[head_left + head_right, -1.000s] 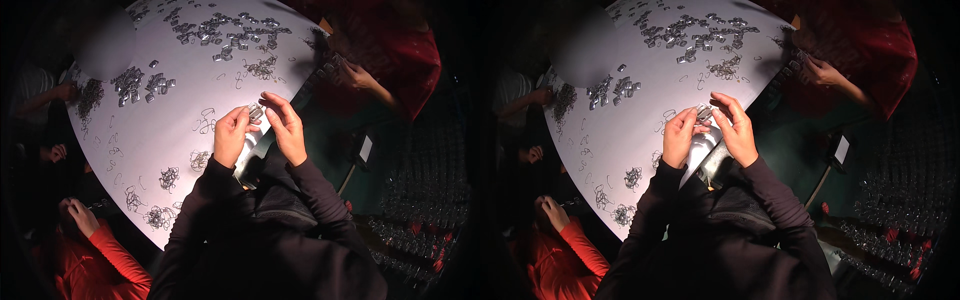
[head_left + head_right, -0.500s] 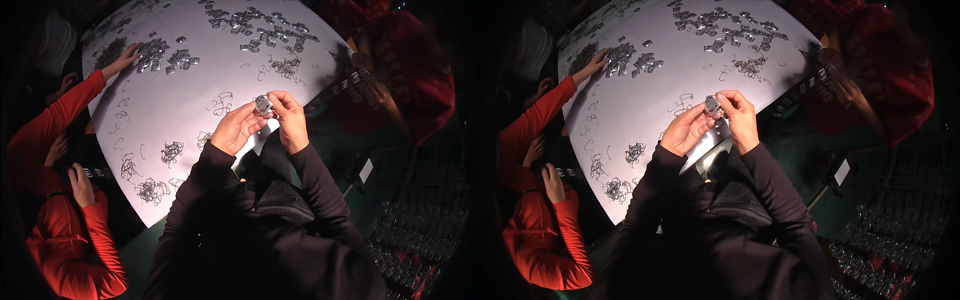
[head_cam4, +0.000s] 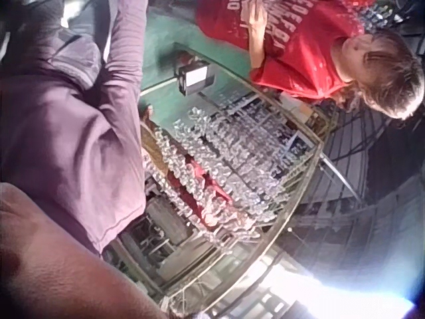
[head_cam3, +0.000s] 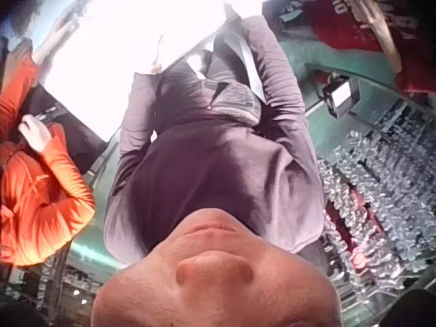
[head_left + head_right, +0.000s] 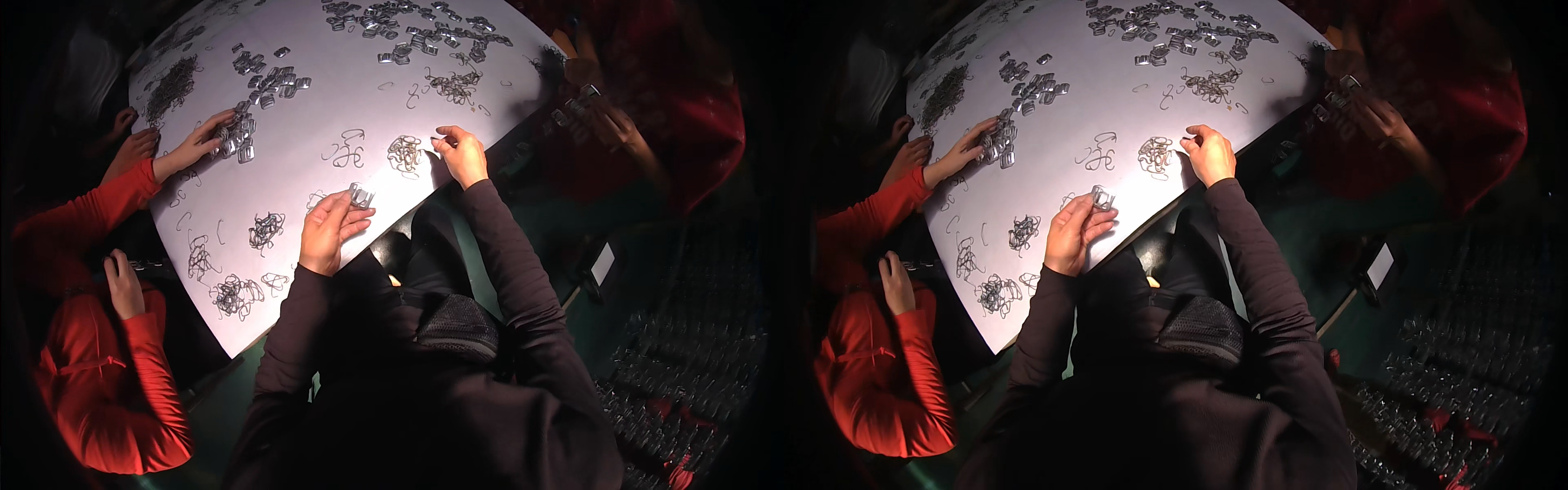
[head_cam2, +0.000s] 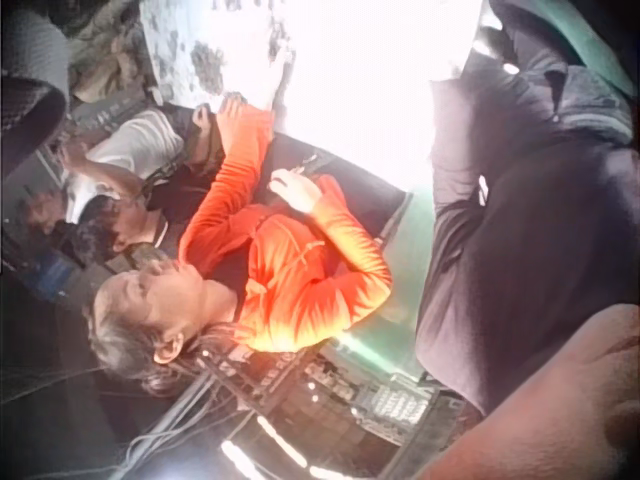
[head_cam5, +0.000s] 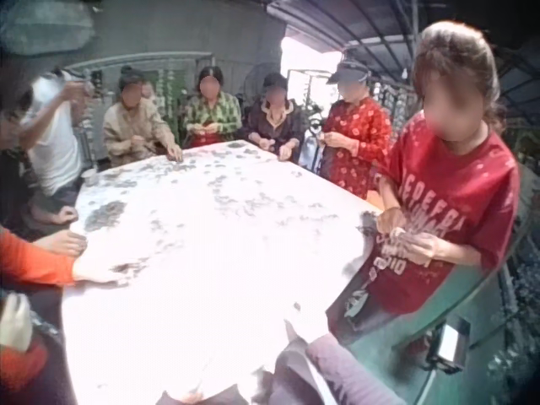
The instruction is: The person stands by a rack of metal parts and then moves to a table to join others. They pick up small metal clips and links from the table by hand and connect them together to form a chain-like assembly.
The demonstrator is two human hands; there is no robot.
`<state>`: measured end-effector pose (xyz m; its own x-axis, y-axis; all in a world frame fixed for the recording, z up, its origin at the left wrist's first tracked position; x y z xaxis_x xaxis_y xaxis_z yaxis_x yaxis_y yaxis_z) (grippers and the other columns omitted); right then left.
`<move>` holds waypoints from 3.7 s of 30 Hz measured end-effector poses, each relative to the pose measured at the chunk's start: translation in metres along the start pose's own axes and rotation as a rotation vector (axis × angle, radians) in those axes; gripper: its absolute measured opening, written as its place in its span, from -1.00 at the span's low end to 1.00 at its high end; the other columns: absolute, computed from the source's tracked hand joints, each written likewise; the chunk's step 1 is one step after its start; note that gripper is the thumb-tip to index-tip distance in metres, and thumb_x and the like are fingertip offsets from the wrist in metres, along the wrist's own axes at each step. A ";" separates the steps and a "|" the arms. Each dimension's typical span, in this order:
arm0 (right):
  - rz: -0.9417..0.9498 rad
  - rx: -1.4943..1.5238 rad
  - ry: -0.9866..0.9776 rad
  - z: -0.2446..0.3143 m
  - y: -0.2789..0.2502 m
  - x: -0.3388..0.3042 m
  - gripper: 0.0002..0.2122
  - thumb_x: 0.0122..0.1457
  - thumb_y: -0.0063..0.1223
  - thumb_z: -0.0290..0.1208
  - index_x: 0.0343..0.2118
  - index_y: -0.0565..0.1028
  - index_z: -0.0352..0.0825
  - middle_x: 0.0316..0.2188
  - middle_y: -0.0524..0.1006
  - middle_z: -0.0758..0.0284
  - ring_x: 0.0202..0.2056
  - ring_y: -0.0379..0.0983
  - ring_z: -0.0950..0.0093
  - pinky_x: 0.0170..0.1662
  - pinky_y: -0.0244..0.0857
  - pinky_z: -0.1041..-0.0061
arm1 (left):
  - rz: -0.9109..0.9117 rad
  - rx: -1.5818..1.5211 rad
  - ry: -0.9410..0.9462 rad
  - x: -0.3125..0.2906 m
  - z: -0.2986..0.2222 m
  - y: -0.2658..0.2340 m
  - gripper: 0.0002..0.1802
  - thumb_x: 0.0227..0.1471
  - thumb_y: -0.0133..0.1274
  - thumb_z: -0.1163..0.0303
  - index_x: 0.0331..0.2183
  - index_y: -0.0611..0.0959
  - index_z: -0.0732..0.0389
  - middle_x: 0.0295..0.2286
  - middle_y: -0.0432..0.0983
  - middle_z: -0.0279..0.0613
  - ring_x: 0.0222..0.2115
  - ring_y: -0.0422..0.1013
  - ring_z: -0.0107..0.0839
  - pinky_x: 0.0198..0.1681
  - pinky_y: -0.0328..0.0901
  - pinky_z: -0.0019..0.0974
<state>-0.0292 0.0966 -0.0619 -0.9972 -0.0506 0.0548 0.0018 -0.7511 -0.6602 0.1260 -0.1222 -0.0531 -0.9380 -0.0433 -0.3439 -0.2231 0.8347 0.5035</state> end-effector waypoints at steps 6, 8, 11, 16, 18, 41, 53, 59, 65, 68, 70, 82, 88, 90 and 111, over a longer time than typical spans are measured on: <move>0.007 -0.078 -0.004 -0.026 -0.023 0.004 -0.85 0.01 0.04 -0.38 -0.38 0.55 -0.29 -0.41 0.56 0.26 -0.35 0.49 0.31 -0.26 0.32 0.40 | 0.049 0.087 0.028 0.012 0.023 0.017 -0.75 0.12 -0.09 0.41 -0.21 0.46 0.39 -0.38 0.49 -0.12 -0.42 0.47 -0.44 -0.35 0.35 -0.51; -0.048 -0.177 -0.141 -0.018 -0.018 0.013 -0.88 0.02 0.01 -0.44 -0.39 0.54 -0.29 -0.43 0.51 0.25 -0.36 0.46 0.25 -0.28 0.30 0.34 | 0.095 0.214 0.136 0.019 0.033 0.022 -0.76 0.11 -0.08 0.44 -0.21 0.46 0.40 -0.39 0.49 -0.13 -0.40 0.46 -0.48 -0.34 0.35 -0.51; -0.082 -0.205 -0.314 0.004 -0.002 0.040 -0.87 0.02 -0.03 -0.52 -0.37 0.53 -0.30 -0.39 0.47 0.25 -0.32 0.42 0.24 -0.26 0.30 0.31 | 0.083 0.349 0.268 0.032 0.050 0.020 -0.84 0.07 -0.05 0.49 -0.28 0.50 0.37 -0.47 0.49 -0.19 -0.48 0.45 -0.55 -0.40 0.35 -0.52; -0.137 -0.305 -0.413 0.014 0.023 0.089 -0.77 -0.06 -0.04 -0.61 -0.29 0.50 -0.32 -0.29 0.44 0.26 -0.19 0.37 0.27 -0.19 0.29 0.33 | 0.102 0.645 0.372 0.031 0.050 0.017 -0.90 0.00 -0.01 0.52 -0.37 0.54 0.32 -0.55 0.50 -0.21 -0.58 0.45 -0.49 -0.47 0.33 -0.48; -0.174 -0.336 -0.407 0.017 0.033 0.094 -0.74 -0.09 -0.04 -0.62 -0.28 0.50 -0.31 -0.26 0.45 0.29 -0.16 0.35 0.30 -0.18 0.27 0.34 | 0.073 0.725 0.358 0.028 0.042 0.021 -0.90 -0.03 0.01 0.54 -0.38 0.54 0.32 -0.57 0.49 -0.17 -0.58 0.47 -0.43 -0.48 0.33 -0.44; 0.489 -0.130 -0.413 0.084 0.071 0.053 -0.88 0.00 0.05 -0.39 -0.51 0.47 -0.33 -0.50 0.50 0.24 -0.38 0.43 0.23 -0.30 0.28 0.32 | 0.152 0.481 0.370 0.030 0.046 0.010 -0.89 -0.01 -0.02 0.61 -0.34 0.53 0.32 -0.49 0.47 -0.15 -0.55 0.44 -0.49 -0.45 0.31 -0.46; 0.003 -0.340 -0.557 0.019 0.062 0.118 -0.69 0.12 -0.03 -0.34 -0.11 0.40 -0.40 -0.07 0.38 0.10 -0.09 0.34 0.12 -0.07 0.26 0.30 | 0.127 0.477 0.305 0.029 0.040 0.016 -0.92 0.01 -0.03 0.59 -0.37 0.52 0.33 -0.51 0.48 -0.17 -0.54 0.44 -0.49 -0.45 0.31 -0.46; 0.122 0.006 -0.241 0.024 0.019 0.124 -0.86 0.07 0.02 -0.49 -0.31 0.52 -0.36 -0.43 0.55 0.19 -0.41 0.50 0.28 -0.29 0.34 0.41 | 0.153 0.570 0.319 0.028 0.036 0.016 -0.93 0.01 -0.02 0.58 -0.37 0.52 0.32 -0.53 0.48 -0.19 -0.54 0.45 -0.52 -0.44 0.31 -0.48; 0.254 -0.381 -0.234 0.039 0.048 0.144 -0.83 -0.02 0.11 -0.35 -0.39 0.53 -0.32 -0.42 0.54 0.20 -0.37 0.48 0.24 -0.28 0.34 0.33 | 0.112 0.582 0.240 0.026 0.032 0.020 -0.92 0.03 -0.04 0.55 -0.37 0.52 0.32 -0.53 0.49 -0.18 -0.53 0.46 -0.51 -0.45 0.32 -0.48; 0.250 -0.582 -0.382 0.043 0.066 0.138 -0.89 0.01 0.06 -0.38 -0.45 0.51 -0.30 -0.41 0.50 0.24 -0.32 0.45 0.21 -0.28 0.32 0.27 | 0.096 0.570 0.236 0.028 0.032 0.020 -0.90 0.05 -0.05 0.52 -0.34 0.51 0.33 -0.50 0.49 -0.17 -0.51 0.46 -0.50 -0.43 0.33 -0.47; 0.223 -0.494 -0.371 0.046 0.063 0.127 -0.88 0.02 0.04 -0.40 -0.42 0.49 -0.32 -0.40 0.49 0.22 -0.32 0.45 0.19 -0.27 0.32 0.26 | 0.044 0.464 0.207 0.030 0.035 0.016 -0.88 0.06 -0.06 0.51 -0.32 0.51 0.34 -0.48 0.49 -0.17 -0.50 0.46 -0.48 -0.41 0.34 -0.45; 0.552 0.860 0.274 0.064 -0.018 -0.003 -0.85 0.10 0.06 -0.46 -0.32 0.46 -0.41 -0.44 0.51 0.32 -0.48 0.48 0.59 -0.58 0.30 0.72 | -0.204 0.145 0.177 0.050 0.001 0.055 -0.80 0.03 0.00 0.50 -0.28 0.45 0.40 -0.38 0.48 0.00 -0.35 0.50 -0.32 -0.29 0.41 -0.40; 0.380 0.891 0.286 0.070 -0.027 -0.030 -0.89 0.02 0.13 -0.50 -0.42 0.53 -0.44 -0.44 0.43 0.42 -0.46 0.28 0.66 -0.33 0.18 0.70 | -0.196 0.162 0.282 0.045 -0.003 0.079 -0.85 0.01 0.01 0.57 -0.31 0.47 0.41 -0.38 0.49 0.00 -0.34 0.50 -0.32 -0.27 0.41 -0.39; 0.347 0.874 0.287 0.070 -0.027 -0.030 -0.89 0.01 0.13 -0.51 -0.45 0.53 -0.46 -0.32 0.39 0.42 -0.37 0.29 0.64 -0.24 0.18 0.67 | -0.197 0.159 0.323 0.043 -0.001 0.083 -0.86 0.00 0.01 0.59 -0.33 0.47 0.41 -0.38 0.50 -0.02 -0.34 0.50 -0.33 -0.27 0.41 -0.40; 0.106 0.961 -0.008 0.061 -0.056 -0.029 -0.90 0.12 0.00 -0.56 -0.32 0.44 -0.46 -0.39 0.49 0.28 -0.42 0.49 0.55 -0.44 0.34 0.68 | -0.676 1.737 0.620 0.218 -0.107 -0.074 -0.79 -0.10 0.11 0.36 -0.38 0.59 0.27 -0.40 0.50 -0.06 -0.37 0.43 -0.15 -0.29 0.35 -0.14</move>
<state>0.0045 0.1001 0.0192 -0.9878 -0.1509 0.0376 0.1555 -0.9602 0.2322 -0.0899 -0.2525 -0.0805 -0.8593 -0.3642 0.3592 -0.4289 0.1305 -0.8939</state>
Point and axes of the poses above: each hand's wrist, its own x-axis towards the middle knuckle, its own y-axis out of the palm, z = x × y, the point moved 2 cm from there along x, towards the middle knuckle
